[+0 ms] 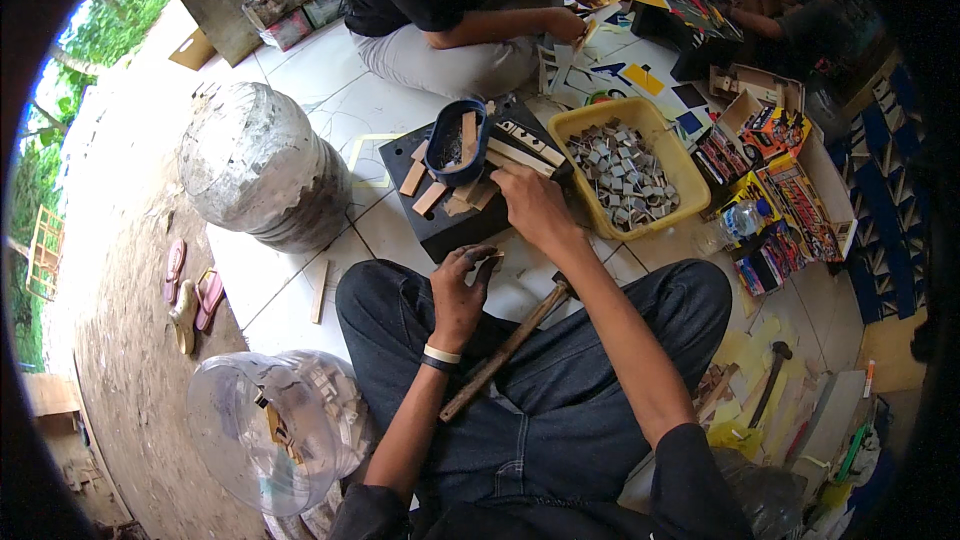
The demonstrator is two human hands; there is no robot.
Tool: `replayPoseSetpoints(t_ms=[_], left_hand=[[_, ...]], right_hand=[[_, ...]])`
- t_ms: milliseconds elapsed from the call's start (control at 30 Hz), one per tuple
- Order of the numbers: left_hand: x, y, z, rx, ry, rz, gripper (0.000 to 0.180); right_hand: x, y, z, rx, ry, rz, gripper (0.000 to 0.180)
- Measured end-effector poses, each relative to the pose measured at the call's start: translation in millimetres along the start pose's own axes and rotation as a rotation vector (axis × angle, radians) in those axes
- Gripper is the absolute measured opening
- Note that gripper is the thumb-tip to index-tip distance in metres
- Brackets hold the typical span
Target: The person sits on the floor and assembles small wooden pieces into a frame-like structure. They pick pieces from a container, align them, and use a hammer to tap them into place on a black work block, then inspect the assembled unit.
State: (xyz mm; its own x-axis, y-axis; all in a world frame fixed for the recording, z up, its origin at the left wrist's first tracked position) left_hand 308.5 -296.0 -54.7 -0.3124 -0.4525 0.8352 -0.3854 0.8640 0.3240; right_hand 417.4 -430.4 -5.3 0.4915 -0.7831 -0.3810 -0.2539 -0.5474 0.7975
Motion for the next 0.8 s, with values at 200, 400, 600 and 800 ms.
replayPoseSetpoints(t_ms=[200,400,600,800], left_hand=[[4,3,1,0.038,-0.032,-0.038,0.025],[7,6,1,0.065,-0.033,-0.022,0.022],[7,4,4,0.078,-0.065,-0.023,0.023],[11,4,5,0.072,-0.037,0.008,0.022]], right_hand=[[0,-6,-4,-0.071,0.074,0.133,0.027],[1,5,5,-0.133,0.094,0.200,0.020],[-6,26,42,-0.088,-0.098,-0.134,0.027],[-19,16,78,0.043,-0.313,-0.344,0.017]])
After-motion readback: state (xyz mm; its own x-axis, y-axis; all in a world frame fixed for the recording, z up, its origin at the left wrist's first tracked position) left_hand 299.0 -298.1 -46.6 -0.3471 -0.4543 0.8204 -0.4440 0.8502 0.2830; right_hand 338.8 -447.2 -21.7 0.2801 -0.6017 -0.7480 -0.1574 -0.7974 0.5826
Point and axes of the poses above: each hand's wrist, its own z-axis away from the middle knuckle, its own y-axis out of the back of the hand, x = y × z, the point moved 7 cm from there along -z, towards the middle knuckle, and after that the axes turned 10 degrees about x, right-handed, at the moved point
